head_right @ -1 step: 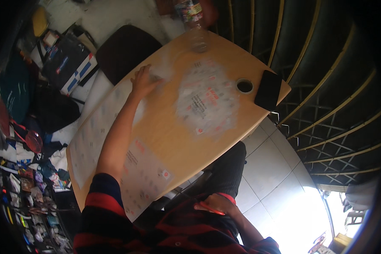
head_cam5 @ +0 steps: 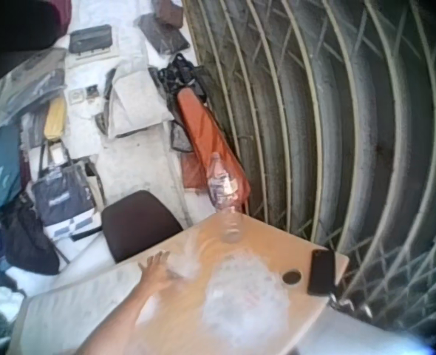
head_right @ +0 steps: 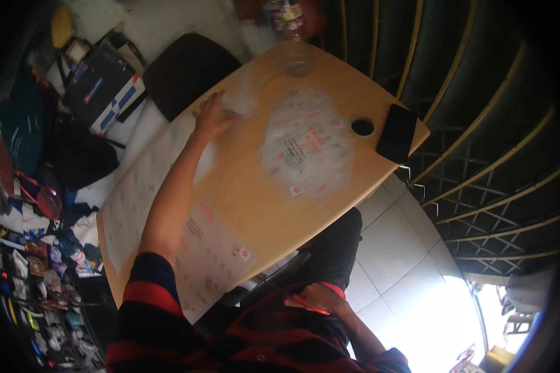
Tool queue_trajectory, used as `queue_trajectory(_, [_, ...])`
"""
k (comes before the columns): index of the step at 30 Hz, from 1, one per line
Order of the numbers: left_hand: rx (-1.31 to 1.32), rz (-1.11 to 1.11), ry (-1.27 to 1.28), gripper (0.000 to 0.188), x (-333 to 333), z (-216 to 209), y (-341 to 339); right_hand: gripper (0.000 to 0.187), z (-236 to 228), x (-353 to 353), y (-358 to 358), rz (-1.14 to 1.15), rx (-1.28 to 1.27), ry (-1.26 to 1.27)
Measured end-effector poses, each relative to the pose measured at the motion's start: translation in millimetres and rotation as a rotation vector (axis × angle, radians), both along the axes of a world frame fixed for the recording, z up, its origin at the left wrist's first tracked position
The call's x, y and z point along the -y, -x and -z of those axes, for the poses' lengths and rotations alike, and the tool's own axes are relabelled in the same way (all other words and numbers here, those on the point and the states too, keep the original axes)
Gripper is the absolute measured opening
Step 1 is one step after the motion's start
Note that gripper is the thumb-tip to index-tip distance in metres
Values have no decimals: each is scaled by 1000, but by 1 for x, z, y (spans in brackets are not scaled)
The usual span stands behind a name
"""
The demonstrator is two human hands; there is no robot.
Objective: The person uses red-handled scissors to cut a large transparent plastic sheet with printed icons into smaller rectangular pieces on a wooden table. The person repeatedly positions the sheet, cuts along straight lines, and sets the cut pieces aside on the table.
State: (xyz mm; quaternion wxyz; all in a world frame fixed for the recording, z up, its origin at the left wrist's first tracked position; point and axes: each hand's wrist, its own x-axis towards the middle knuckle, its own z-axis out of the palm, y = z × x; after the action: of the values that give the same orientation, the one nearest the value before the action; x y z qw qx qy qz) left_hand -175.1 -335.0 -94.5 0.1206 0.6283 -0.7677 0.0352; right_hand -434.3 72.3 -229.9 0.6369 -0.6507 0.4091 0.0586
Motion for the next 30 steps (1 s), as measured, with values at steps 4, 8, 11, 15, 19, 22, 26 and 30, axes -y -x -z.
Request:
queue_trajectory(4, [28,-68,-20,89,-14,-7,-25,76,2,-3,-3,-1,21,135])
queue_trajectory(8, [-40,-111,8,69,-39,-3,-52,78,7,-8,-11,-3,-13,216])
queue_trajectory(11, [-126,-79,-3,47,-51,-1,-68,78,6,-6,-15,-1,-105,133])
queue_trajectory(15, [-12,41,-145,31,-51,6,-68,80,5,-5,-16,41,-106,40])
queue_trajectory(19, [29,58,-150,38,-36,12,-47,80,3,-7,-18,65,-152,54])
queue_trajectory(22, [18,54,-160,48,-25,18,-46,79,-19,0,-27,59,-114,11])
queue_trajectory(26, [-130,-82,52,47,-29,20,-15,78,-7,-2,-22,70,-171,-38])
queue_trajectory(30, [-158,-125,-40,50,-45,31,18,75,-2,-2,-17,140,-128,-71])
